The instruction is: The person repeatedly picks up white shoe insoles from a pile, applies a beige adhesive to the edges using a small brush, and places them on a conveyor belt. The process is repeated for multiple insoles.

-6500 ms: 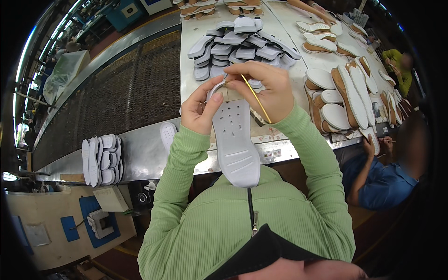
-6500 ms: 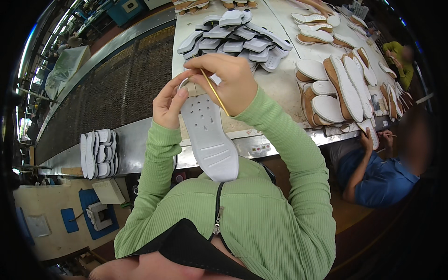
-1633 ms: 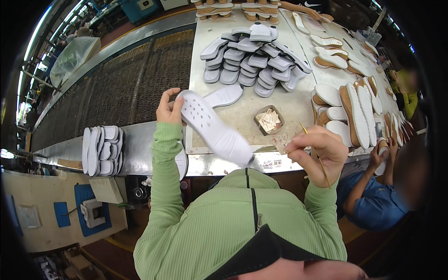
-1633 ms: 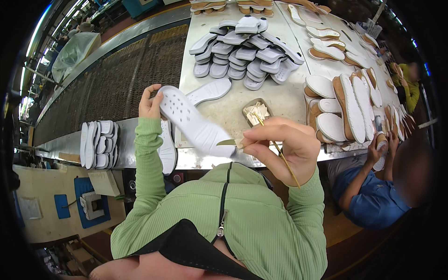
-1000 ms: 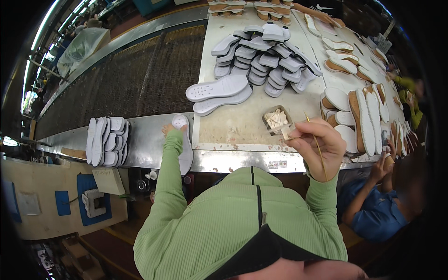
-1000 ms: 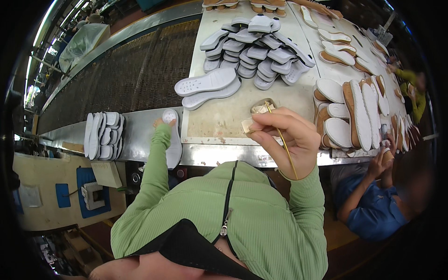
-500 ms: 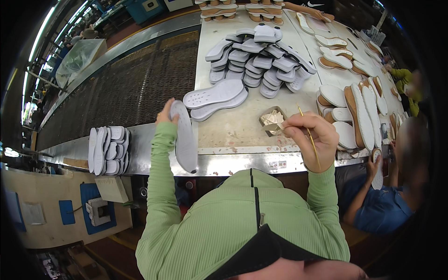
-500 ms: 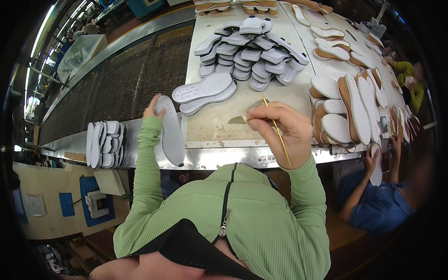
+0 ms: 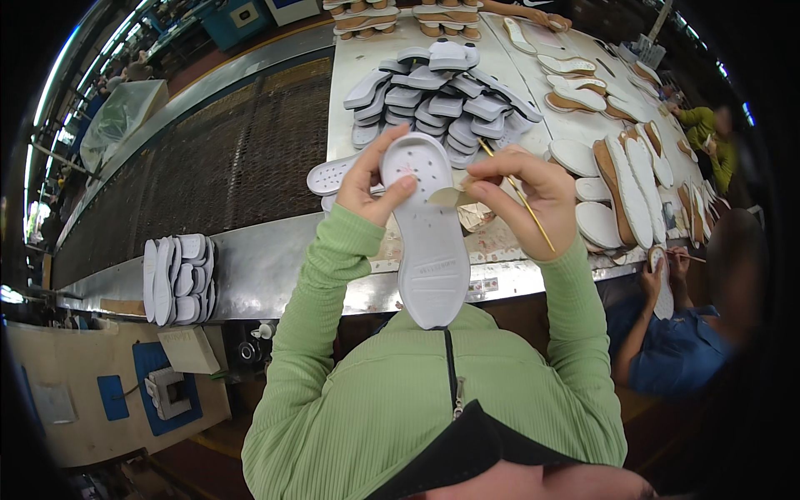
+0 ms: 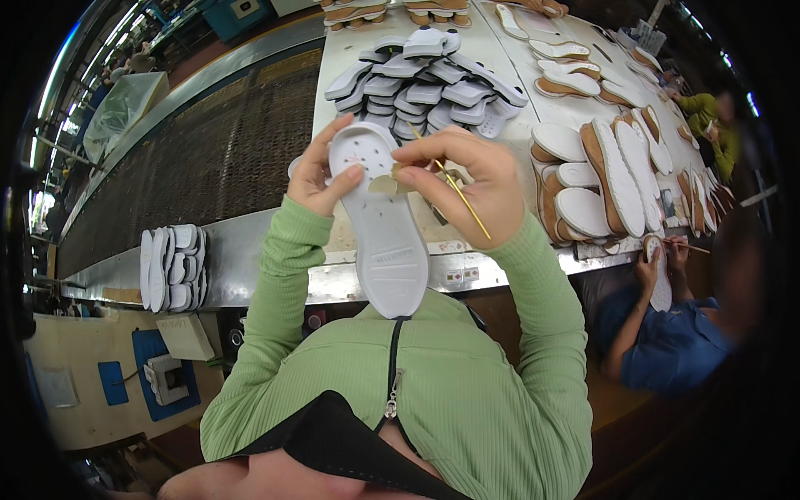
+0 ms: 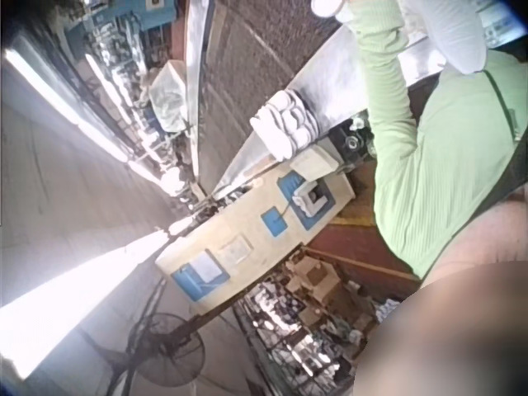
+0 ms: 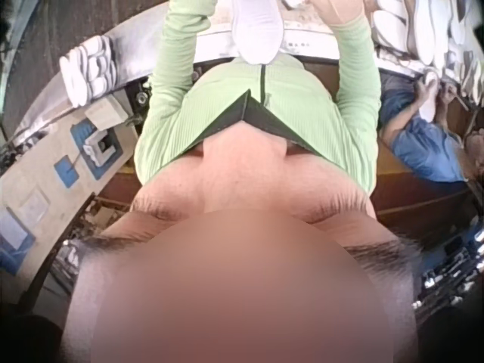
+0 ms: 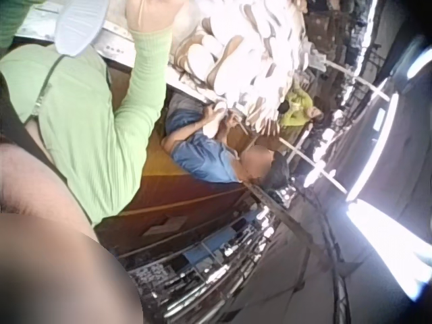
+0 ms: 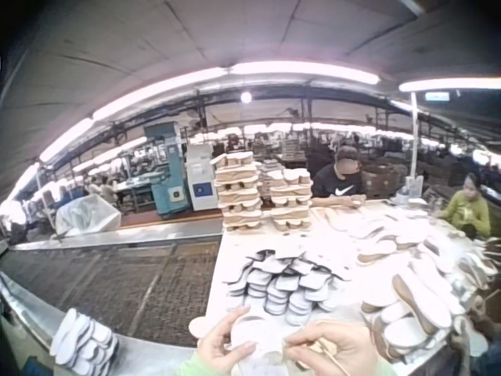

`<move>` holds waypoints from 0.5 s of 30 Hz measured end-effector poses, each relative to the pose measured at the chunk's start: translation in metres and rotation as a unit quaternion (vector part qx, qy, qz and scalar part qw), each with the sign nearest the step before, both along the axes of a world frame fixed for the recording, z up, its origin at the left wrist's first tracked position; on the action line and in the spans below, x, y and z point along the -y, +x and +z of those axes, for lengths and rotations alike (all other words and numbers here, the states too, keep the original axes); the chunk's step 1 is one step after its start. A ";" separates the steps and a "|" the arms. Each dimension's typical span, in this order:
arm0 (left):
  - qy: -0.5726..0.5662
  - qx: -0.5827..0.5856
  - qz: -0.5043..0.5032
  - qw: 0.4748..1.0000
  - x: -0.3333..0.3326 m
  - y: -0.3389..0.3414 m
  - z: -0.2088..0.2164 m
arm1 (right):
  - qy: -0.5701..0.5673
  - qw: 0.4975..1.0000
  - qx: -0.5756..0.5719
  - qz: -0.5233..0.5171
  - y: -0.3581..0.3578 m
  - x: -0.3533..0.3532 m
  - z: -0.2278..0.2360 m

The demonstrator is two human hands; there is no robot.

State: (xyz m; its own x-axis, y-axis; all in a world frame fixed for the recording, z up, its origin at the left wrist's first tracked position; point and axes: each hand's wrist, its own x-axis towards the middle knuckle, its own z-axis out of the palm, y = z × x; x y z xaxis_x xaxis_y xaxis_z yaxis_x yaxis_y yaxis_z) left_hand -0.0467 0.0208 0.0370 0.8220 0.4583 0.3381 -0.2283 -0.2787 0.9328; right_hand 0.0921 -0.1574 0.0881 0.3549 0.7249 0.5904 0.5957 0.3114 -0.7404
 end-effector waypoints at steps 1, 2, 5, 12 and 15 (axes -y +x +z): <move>0.010 -0.004 -0.010 1.000 0.004 0.001 -0.001 | -0.004 1.000 0.017 0.004 0.002 -0.003 -0.001; -0.003 -0.025 -0.012 1.000 0.007 0.001 -0.001 | 0.011 1.000 0.024 0.011 0.004 -0.009 -0.003; 0.024 -0.026 -0.051 0.998 0.007 0.000 0.002 | 0.044 0.997 0.054 0.018 0.007 -0.020 -0.008; -0.030 -0.062 -0.068 0.995 0.009 -0.005 0.006 | 0.067 0.988 0.134 0.027 0.009 -0.046 -0.012; -0.061 -0.053 -0.057 0.995 0.006 -0.004 0.005 | 0.083 0.985 0.148 0.033 0.008 -0.053 -0.015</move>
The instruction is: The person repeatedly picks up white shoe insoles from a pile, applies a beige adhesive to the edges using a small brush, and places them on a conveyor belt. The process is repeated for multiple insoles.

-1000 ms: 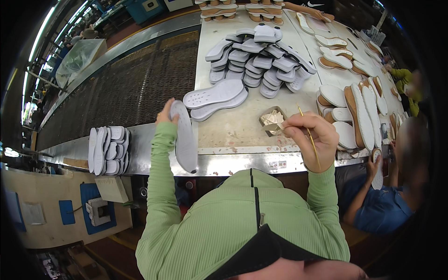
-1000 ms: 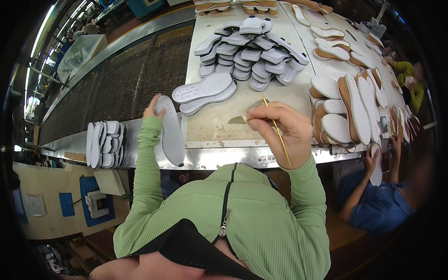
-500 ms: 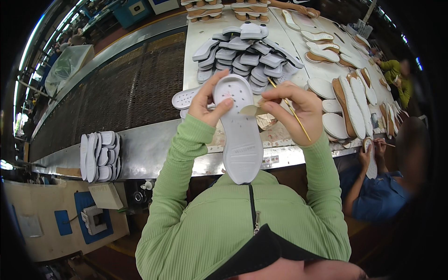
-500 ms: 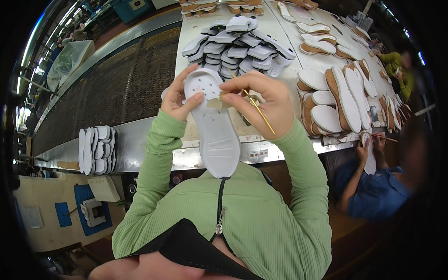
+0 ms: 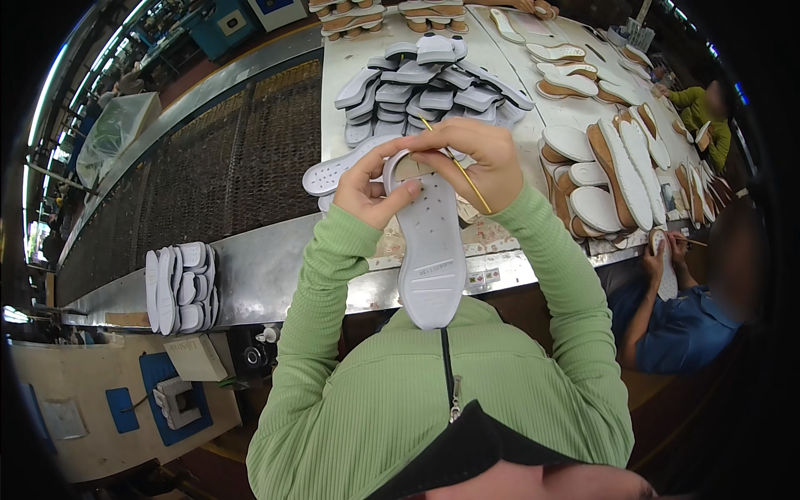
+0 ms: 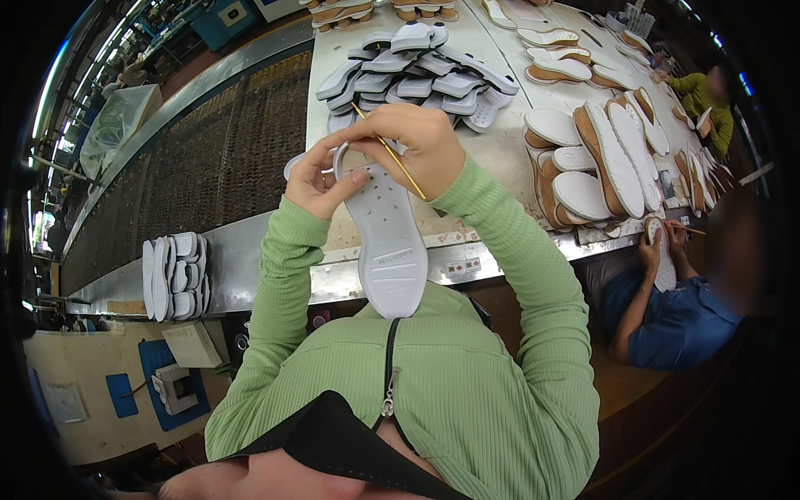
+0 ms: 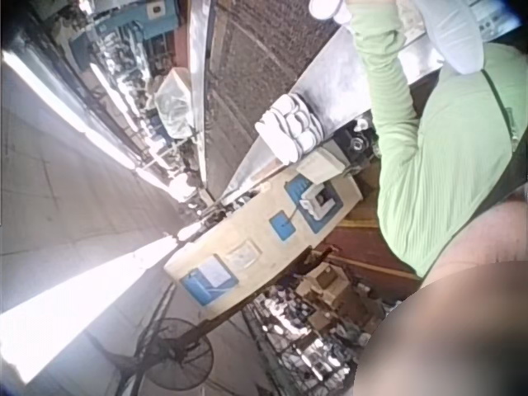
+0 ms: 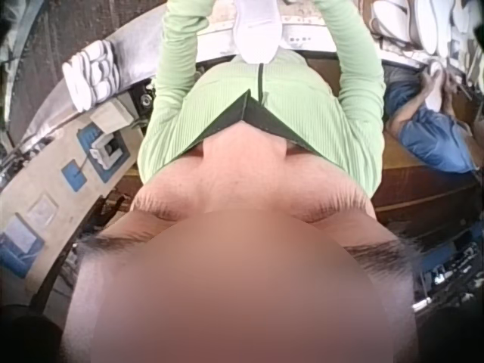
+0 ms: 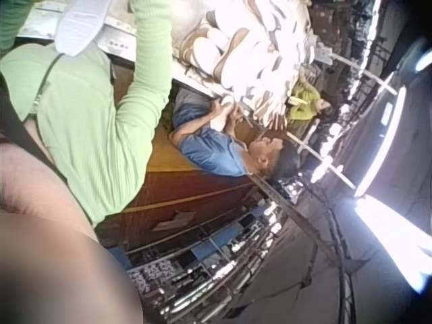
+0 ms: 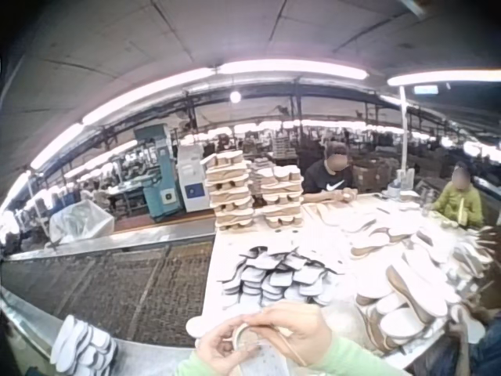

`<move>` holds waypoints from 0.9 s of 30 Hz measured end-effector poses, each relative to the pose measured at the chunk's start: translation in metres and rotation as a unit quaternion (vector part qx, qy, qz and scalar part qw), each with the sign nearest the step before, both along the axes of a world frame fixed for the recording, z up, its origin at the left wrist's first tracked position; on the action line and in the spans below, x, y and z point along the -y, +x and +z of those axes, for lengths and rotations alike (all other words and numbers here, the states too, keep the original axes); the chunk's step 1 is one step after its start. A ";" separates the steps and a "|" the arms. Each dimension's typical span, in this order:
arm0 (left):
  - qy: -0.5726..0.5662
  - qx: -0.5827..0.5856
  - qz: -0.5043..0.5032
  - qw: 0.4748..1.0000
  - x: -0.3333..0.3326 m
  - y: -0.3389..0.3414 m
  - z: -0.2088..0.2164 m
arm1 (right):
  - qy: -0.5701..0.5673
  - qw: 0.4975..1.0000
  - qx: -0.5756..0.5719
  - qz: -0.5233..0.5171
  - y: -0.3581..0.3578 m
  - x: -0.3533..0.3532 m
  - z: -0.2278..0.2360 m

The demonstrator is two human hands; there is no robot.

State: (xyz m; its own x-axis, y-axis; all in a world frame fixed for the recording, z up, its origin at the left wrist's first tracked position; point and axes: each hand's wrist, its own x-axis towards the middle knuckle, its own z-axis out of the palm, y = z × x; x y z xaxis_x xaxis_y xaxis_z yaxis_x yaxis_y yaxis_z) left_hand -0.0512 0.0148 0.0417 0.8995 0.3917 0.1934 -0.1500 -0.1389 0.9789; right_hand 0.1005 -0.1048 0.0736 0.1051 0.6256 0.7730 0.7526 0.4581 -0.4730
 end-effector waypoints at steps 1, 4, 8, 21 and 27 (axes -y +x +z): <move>-0.004 0.002 0.008 1.000 -0.001 0.001 -0.001 | 0.007 1.000 0.011 -0.004 0.000 -0.002 -0.001; 0.005 0.017 0.028 0.999 -0.004 0.003 -0.006 | 0.017 1.000 0.021 -0.011 -0.002 -0.005 -0.005; -0.005 0.047 0.045 0.998 -0.001 0.003 -0.011 | 0.030 0.999 0.026 -0.026 -0.003 -0.007 -0.010; -0.005 0.032 0.066 0.997 0.003 0.000 -0.009 | -0.095 0.953 -0.287 -0.037 -0.014 0.002 -0.045; 0.014 0.042 0.050 0.998 0.001 -0.001 -0.007 | -0.083 0.950 -0.302 -0.017 -0.012 0.003 -0.049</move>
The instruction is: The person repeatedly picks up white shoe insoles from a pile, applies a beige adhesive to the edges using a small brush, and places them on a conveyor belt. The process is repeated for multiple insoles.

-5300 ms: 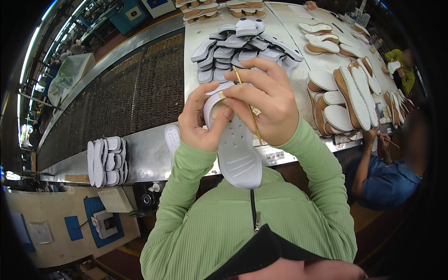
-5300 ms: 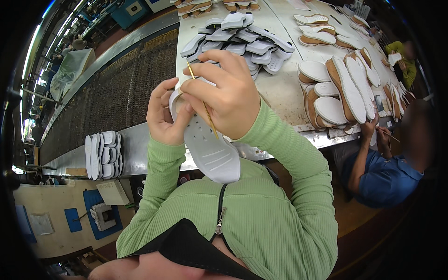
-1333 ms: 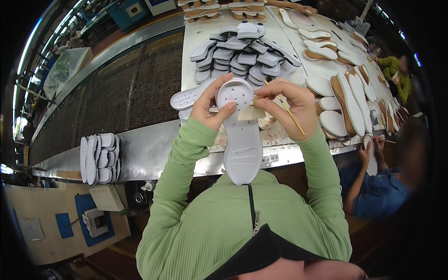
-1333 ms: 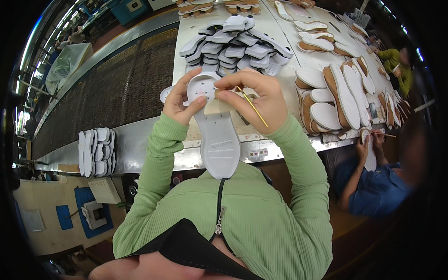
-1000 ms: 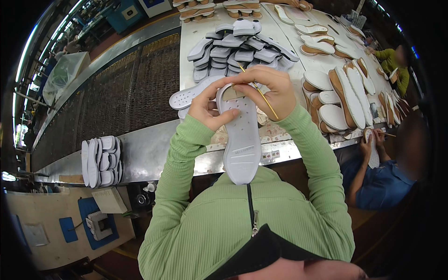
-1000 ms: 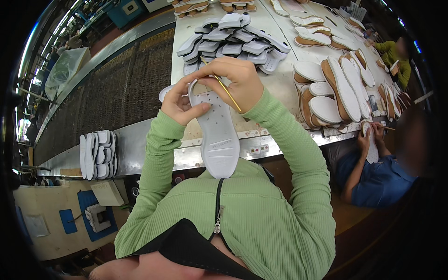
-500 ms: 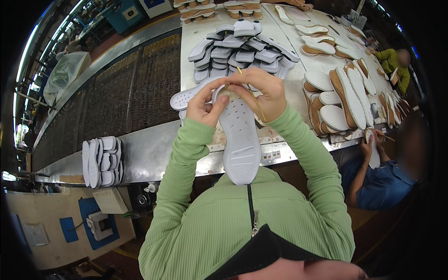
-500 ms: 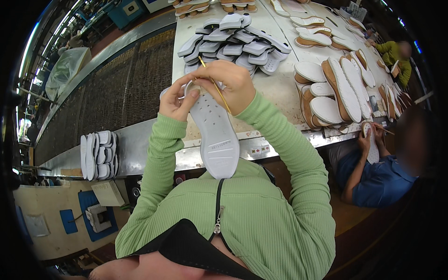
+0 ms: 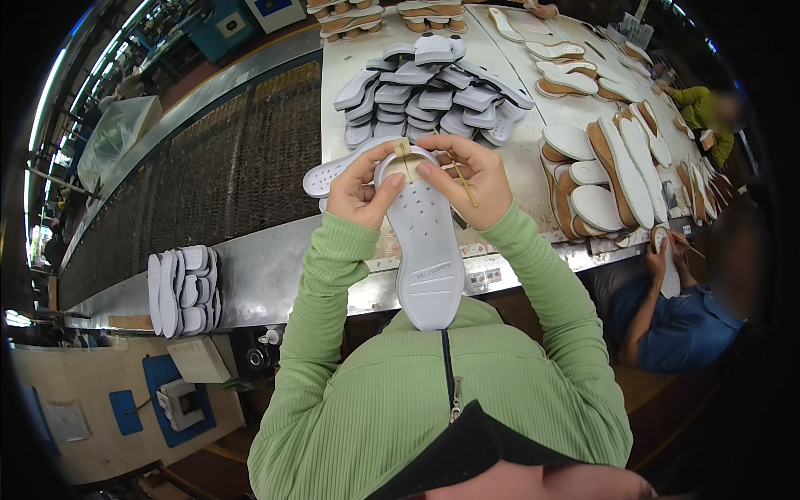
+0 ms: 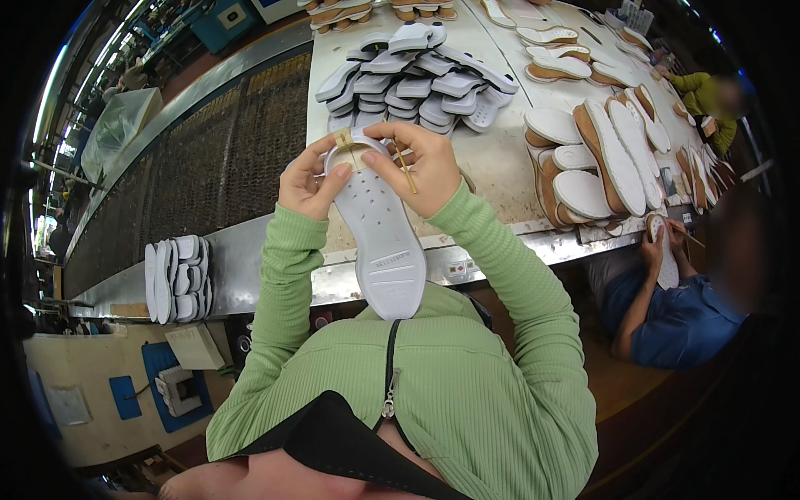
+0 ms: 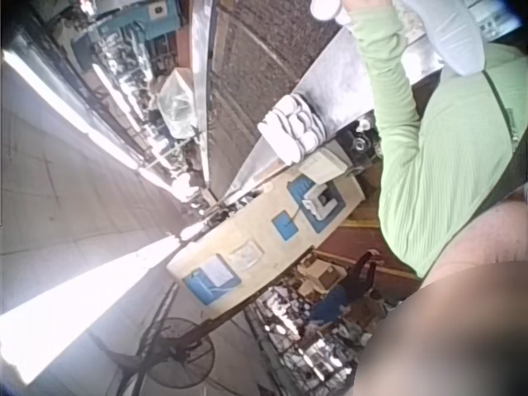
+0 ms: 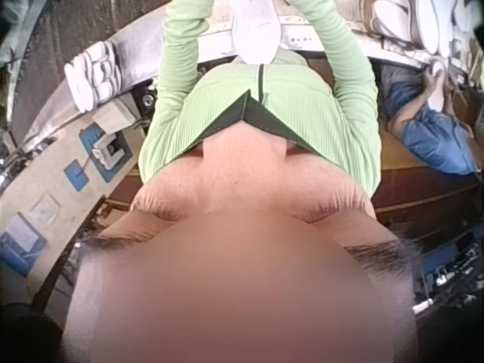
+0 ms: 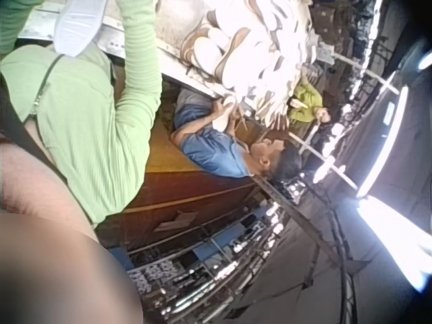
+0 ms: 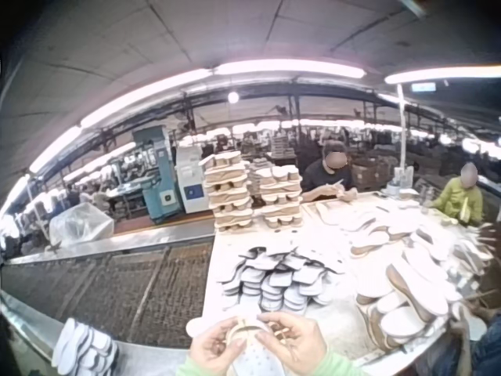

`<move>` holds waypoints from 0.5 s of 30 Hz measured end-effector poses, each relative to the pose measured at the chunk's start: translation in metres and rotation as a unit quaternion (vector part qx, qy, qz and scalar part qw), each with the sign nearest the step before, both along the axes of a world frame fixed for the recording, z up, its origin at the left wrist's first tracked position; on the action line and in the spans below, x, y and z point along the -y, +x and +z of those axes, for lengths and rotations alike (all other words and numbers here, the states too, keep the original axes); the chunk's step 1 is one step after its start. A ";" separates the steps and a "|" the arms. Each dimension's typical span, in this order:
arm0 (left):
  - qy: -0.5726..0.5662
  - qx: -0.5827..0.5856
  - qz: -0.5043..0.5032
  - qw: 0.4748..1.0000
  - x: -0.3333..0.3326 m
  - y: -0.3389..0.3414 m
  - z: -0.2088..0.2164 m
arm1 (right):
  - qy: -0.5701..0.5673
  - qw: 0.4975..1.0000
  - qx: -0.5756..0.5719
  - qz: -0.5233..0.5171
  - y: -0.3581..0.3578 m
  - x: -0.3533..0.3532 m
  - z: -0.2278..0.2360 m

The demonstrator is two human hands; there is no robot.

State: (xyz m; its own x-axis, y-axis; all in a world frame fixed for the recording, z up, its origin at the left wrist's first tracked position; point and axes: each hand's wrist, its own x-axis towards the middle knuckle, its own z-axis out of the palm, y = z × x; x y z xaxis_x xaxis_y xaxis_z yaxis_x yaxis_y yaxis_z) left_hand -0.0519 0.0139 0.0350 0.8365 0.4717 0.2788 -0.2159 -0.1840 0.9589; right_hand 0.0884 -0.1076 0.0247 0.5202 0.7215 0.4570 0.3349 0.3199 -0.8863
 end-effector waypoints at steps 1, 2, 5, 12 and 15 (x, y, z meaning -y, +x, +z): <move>0.003 -0.004 -0.001 1.000 -0.001 0.000 0.001 | 0.002 1.000 0.000 0.000 0.000 0.000 0.000; 0.004 -0.006 -0.001 1.000 -0.001 0.000 0.001 | 0.001 1.000 -0.004 -0.001 0.000 0.000 0.000; -0.025 0.008 0.004 1.000 0.002 0.001 0.000 | -0.002 1.000 -0.025 0.011 0.000 0.001 0.001; 0.021 0.032 0.042 0.998 0.013 0.007 -0.002 | 0.006 1.000 -0.002 -0.010 -0.005 0.005 0.008; 0.039 0.047 0.045 0.997 0.014 0.007 0.002 | 0.018 0.998 0.055 -0.033 -0.007 0.009 0.021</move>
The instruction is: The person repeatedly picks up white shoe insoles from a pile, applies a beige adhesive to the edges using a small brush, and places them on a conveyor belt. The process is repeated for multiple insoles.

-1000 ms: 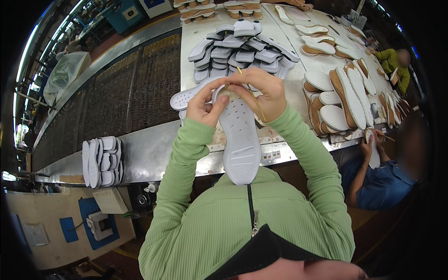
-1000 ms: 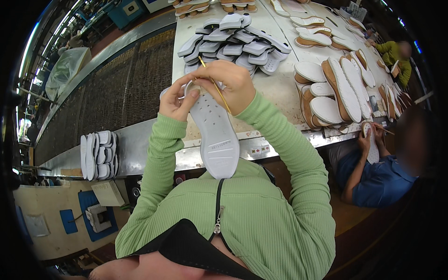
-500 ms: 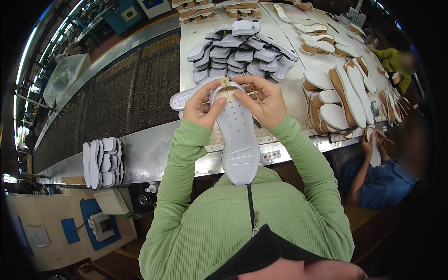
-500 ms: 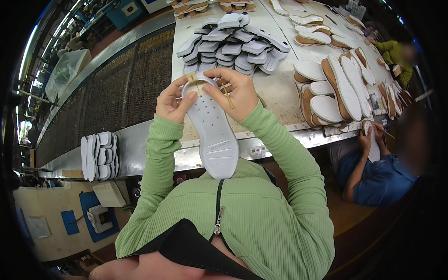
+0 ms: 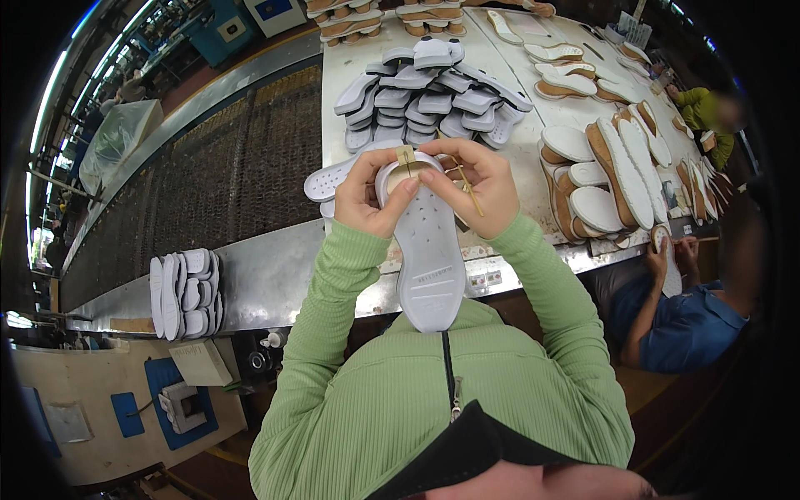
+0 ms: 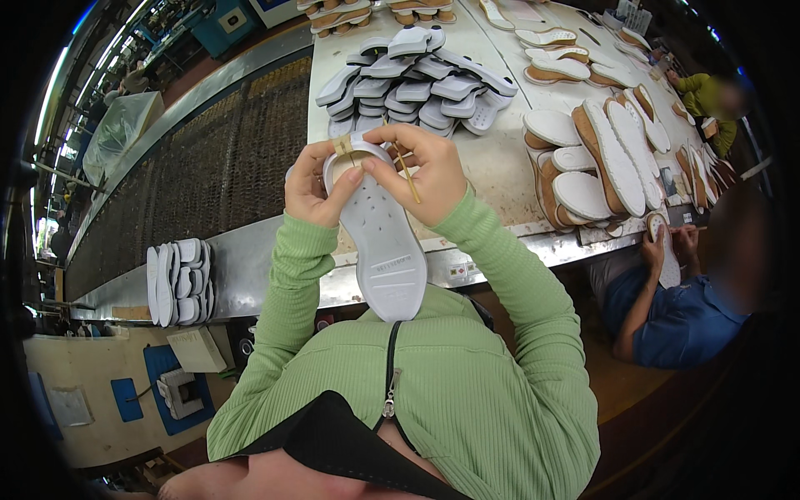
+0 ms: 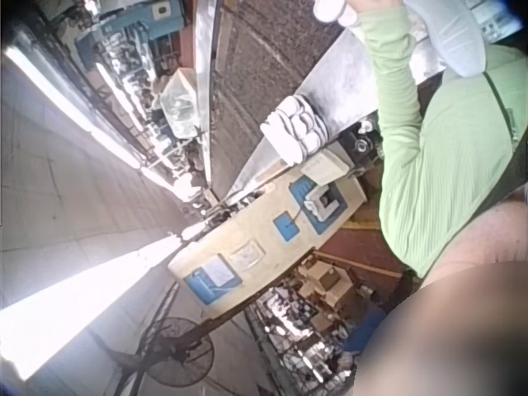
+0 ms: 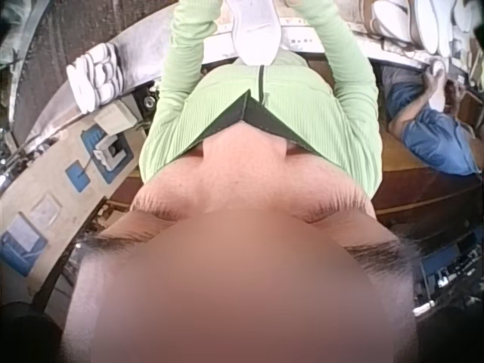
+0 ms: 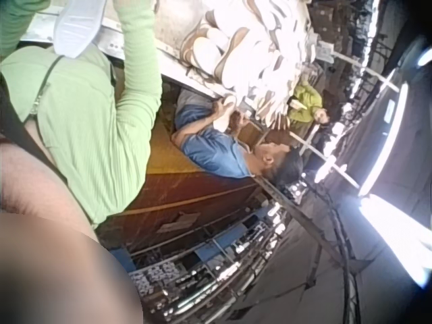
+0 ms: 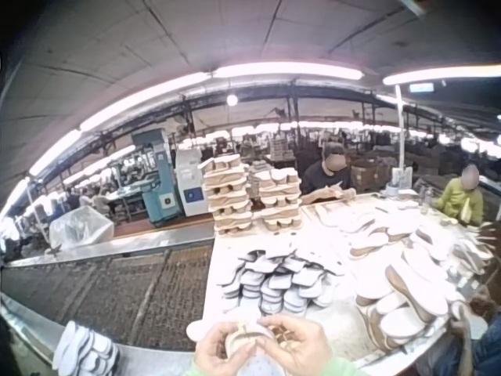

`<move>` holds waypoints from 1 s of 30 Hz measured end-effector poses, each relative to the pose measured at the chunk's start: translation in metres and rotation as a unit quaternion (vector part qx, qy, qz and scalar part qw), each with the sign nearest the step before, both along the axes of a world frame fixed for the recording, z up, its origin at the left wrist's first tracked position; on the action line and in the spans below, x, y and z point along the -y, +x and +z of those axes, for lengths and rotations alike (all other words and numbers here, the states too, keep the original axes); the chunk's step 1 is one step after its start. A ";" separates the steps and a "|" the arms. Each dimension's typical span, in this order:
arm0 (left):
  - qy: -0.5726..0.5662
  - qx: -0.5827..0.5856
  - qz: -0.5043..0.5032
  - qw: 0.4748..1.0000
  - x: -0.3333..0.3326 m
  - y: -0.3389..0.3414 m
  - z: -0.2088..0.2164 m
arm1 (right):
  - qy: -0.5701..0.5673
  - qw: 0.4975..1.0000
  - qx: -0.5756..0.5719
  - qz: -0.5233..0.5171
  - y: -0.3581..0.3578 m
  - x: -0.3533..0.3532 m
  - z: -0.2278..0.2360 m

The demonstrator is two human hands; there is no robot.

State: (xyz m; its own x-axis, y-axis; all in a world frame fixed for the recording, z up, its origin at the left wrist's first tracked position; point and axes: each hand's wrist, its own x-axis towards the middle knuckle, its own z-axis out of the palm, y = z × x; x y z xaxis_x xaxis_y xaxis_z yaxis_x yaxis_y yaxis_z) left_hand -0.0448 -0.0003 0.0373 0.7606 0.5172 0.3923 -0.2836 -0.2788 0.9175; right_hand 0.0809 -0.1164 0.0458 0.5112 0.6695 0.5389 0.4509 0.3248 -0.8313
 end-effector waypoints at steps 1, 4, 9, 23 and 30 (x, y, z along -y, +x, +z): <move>-0.001 0.009 -0.003 1.000 0.001 0.000 0.002 | 0.003 0.998 0.055 -0.021 0.001 0.004 0.007; 0.007 0.014 -0.007 1.000 0.005 -0.003 0.010 | 0.057 0.965 0.245 -0.074 0.005 0.014 0.029; 0.009 0.032 -0.002 0.999 0.019 -0.008 0.023 | 0.066 0.915 0.387 -0.091 -0.002 0.019 0.053; 0.188 0.064 -0.028 0.980 0.032 -0.037 0.040 | -0.004 0.972 0.212 0.099 -0.011 0.064 0.113; 0.206 0.091 -0.035 0.974 0.032 -0.037 0.037 | 0.006 0.981 0.137 0.134 -0.017 0.051 0.104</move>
State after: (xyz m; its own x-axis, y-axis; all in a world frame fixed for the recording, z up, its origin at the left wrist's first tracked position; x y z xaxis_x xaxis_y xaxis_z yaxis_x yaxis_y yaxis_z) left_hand -0.0823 -0.0321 0.0740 0.6870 0.2375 0.6867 -0.4621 -0.5866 0.6651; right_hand 0.0637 -0.1677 0.1497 0.1522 0.7522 0.6411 0.5549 0.4717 -0.6853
